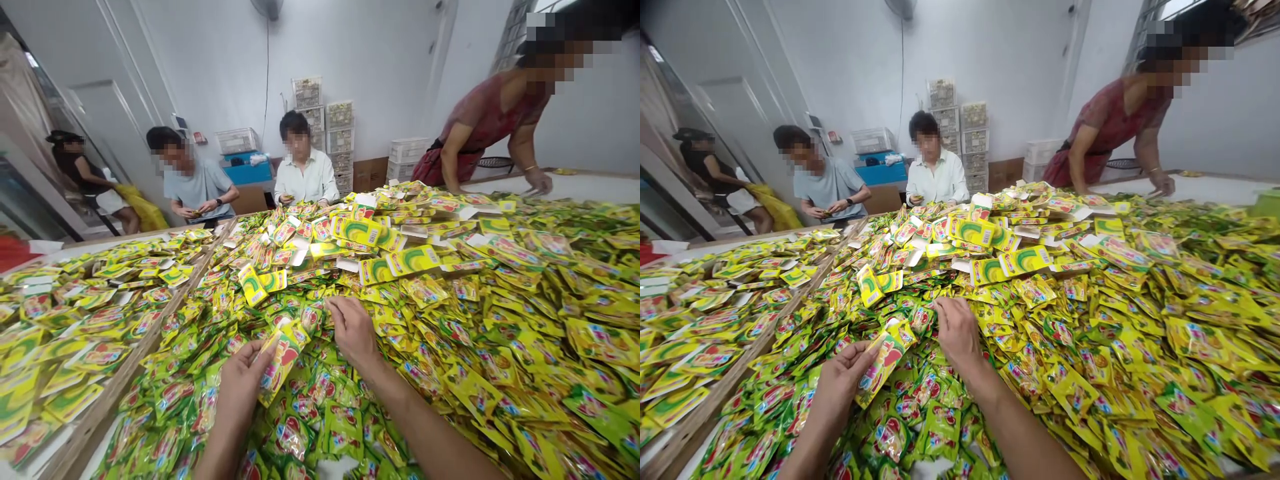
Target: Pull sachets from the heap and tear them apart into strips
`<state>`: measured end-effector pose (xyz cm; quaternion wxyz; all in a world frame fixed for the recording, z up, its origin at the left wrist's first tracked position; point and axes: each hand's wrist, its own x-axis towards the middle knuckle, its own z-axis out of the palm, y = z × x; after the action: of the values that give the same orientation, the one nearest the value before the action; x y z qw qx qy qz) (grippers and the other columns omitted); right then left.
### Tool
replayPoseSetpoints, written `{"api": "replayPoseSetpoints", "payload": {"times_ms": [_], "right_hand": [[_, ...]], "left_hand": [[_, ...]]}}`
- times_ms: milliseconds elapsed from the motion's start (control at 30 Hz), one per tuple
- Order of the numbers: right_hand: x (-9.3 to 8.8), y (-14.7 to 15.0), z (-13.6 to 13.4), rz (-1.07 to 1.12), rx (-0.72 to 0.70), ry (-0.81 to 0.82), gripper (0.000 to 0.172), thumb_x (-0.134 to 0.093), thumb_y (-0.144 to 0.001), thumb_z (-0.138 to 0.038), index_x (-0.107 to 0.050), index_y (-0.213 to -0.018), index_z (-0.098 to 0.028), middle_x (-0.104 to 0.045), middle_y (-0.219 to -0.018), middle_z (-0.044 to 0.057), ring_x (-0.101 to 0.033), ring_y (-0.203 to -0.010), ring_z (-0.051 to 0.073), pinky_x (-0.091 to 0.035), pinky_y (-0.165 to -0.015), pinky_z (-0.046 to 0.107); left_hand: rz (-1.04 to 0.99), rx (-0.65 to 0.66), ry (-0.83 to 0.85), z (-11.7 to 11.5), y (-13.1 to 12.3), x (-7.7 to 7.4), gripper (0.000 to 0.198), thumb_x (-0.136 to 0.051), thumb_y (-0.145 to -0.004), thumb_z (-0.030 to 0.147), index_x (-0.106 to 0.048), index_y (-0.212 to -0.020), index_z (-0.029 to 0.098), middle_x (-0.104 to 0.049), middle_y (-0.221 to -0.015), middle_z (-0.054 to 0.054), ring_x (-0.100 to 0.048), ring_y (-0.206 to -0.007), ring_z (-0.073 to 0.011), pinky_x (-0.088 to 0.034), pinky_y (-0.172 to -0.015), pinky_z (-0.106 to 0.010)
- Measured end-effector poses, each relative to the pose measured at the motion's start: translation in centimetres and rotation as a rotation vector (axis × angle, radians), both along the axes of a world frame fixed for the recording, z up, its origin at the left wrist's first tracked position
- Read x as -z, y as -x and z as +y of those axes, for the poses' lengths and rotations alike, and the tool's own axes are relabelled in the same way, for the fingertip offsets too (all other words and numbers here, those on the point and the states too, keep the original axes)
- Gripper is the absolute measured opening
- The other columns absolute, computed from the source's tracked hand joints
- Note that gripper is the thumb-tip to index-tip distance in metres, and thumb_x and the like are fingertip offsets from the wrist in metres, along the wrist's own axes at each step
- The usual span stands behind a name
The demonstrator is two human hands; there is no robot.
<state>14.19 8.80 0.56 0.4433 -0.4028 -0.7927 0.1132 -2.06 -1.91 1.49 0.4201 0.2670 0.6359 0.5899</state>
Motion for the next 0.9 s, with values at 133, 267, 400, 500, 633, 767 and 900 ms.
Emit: {"api": "replayPoseSetpoints", "payload": {"times_ms": [133, 267, 400, 500, 633, 767, 900], "right_hand": [[-0.4, 0.3, -0.5, 0.053, -0.195, -0.027, 0.026, -0.042, -0.088, -0.023, -0.056, -0.108, -0.017, -0.062, -0.105, 0.008, -0.05, -0.1, 0.02, -0.038, -0.088, 0.035], [-0.9, 1.0, -1.7, 0.244, -0.275, 0.259, 0.025, -0.037, -0.089, -0.029, -0.059, -0.096, -0.019, -0.066, -0.087, 0.004, -0.058, -0.08, 0.016, -0.044, -0.073, 0.028], [-1.0, 1.2, -2.5, 0.346, -0.262, 0.581, 0.017, -0.06, -0.073, -0.033, -0.056, -0.083, -0.019, -0.054, -0.063, -0.004, -0.05, -0.057, 0.011, -0.04, -0.054, 0.021], [-0.6, 1.2, -2.3, 0.371, -0.318, 0.687, 0.016, -0.064, -0.066, -0.025, -0.056, -0.078, -0.018, -0.046, -0.058, -0.007, -0.044, -0.052, 0.009, -0.037, -0.052, 0.02], [-0.2, 0.8, -1.5, 0.364, -0.352, 0.711, 0.012, -0.061, -0.068, -0.026, -0.059, -0.077, -0.018, -0.044, -0.056, -0.006, -0.043, -0.051, 0.009, -0.036, -0.051, 0.021], [-0.2, 0.6, -1.3, 0.319, -0.304, 0.619, 0.009, -0.059, -0.069, -0.024, -0.062, -0.077, -0.019, -0.048, -0.058, -0.005, -0.046, -0.055, 0.011, -0.037, -0.053, 0.021], [-0.3, 0.8, -1.3, 0.246, -0.302, 0.541, 0.015, -0.054, -0.077, -0.029, -0.064, -0.081, -0.02, -0.06, -0.067, -0.001, -0.055, -0.063, 0.015, -0.042, -0.06, 0.025]], "left_hand": [[0.002, -0.07, -0.024, 0.0, -0.3, -0.4, 0.033, -0.074, -0.055, 0.036, -0.063, -0.077, 0.014, -0.07, -0.061, 0.0, -0.06, -0.047, -0.0129, -0.046, -0.047, -0.021], [-0.01, -0.069, -0.037, -0.1, -0.5, -0.6, 0.03, -0.073, -0.058, 0.035, -0.063, -0.078, 0.016, -0.069, -0.059, 0.002, -0.062, -0.05, -0.0137, -0.049, -0.053, -0.023], [0.02, -0.017, -0.019, 0.0, -0.7, -0.6, 0.035, -0.076, -0.051, 0.038, -0.064, -0.073, 0.014, -0.069, -0.059, 0.0, -0.058, -0.045, -0.0124, -0.046, -0.048, -0.022], [0.004, 0.077, -0.013, -0.2, -0.7, -0.5, 0.036, -0.076, -0.052, 0.039, -0.063, -0.075, 0.014, -0.069, -0.06, -0.001, -0.059, -0.047, -0.0143, -0.048, -0.049, -0.024], [-0.028, 0.223, 0.022, -0.3, -0.5, -0.5, 0.036, -0.076, -0.055, 0.038, -0.062, -0.078, 0.014, -0.066, -0.053, 0.0, -0.06, -0.047, -0.015, -0.046, -0.047, -0.022], [0.003, 0.256, 0.049, -0.3, -0.5, -0.9, 0.036, -0.076, -0.056, 0.036, -0.064, -0.08, 0.012, -0.068, -0.057, -0.002, -0.058, -0.047, -0.012, -0.041, -0.042, -0.018], [-0.027, 0.205, 0.049, -0.4, -0.5, -1.1, 0.035, -0.077, -0.054, 0.035, -0.066, -0.078, 0.012, -0.069, -0.057, -0.003, -0.058, -0.045, -0.0131, -0.042, -0.04, -0.019]]}}
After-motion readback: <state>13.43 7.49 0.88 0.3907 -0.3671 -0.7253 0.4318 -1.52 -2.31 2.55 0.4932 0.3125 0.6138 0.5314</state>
